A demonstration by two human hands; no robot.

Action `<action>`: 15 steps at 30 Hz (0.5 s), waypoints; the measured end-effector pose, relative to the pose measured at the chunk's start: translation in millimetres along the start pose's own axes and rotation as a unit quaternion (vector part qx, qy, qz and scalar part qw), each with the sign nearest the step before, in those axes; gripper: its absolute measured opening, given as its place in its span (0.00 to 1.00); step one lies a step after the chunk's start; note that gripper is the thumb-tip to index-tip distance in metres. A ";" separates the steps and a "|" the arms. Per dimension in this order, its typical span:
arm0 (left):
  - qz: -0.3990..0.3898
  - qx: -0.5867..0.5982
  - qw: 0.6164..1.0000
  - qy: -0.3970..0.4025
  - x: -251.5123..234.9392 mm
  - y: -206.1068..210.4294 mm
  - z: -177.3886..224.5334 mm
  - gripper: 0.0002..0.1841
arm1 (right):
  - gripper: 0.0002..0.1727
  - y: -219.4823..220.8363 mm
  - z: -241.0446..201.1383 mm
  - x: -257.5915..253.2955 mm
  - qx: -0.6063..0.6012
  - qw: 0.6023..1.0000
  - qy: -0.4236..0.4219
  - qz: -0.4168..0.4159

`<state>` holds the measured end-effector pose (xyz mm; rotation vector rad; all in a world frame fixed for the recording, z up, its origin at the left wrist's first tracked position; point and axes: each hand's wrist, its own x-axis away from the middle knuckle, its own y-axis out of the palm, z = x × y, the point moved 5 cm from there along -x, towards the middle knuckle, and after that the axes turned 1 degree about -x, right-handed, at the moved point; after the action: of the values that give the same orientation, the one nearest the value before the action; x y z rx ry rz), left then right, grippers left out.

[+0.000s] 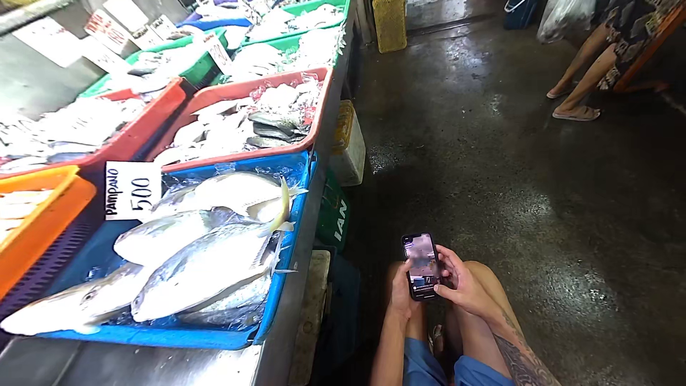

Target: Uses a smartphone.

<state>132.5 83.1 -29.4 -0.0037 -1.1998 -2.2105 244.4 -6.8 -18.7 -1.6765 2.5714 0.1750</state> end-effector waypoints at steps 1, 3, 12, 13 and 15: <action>0.000 -0.001 1.000 0.000 -0.2 0.1 0.1 0.24 | 0.53 -0.2 0.6 -0.2 0.000 1.000 0.001 0.001; -0.002 -0.003 1.000 0.002 -0.3 -0.3 0.1 0.24 | 0.52 -0.8 -0.7 -0.2 -0.006 1.000 0.009 -0.004; -0.014 -0.003 1.000 0.003 -0.1 1.2 0.7 0.25 | 0.52 -1.4 -2.0 0.3 -0.019 1.000 0.014 -0.014; -0.014 -0.001 1.000 0.002 -0.2 1.0 0.5 0.24 | 0.53 -1.3 -1.6 0.0 -0.020 1.000 0.013 -0.014; -0.013 -0.001 1.000 0.000 0.3 0.6 0.2 0.25 | 0.52 -1.2 -2.2 0.1 -0.020 1.000 0.014 -0.014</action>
<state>132.5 82.9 -28.7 0.0098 -1.2049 -2.2336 245.4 -7.7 -16.6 -1.7392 2.5795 0.2050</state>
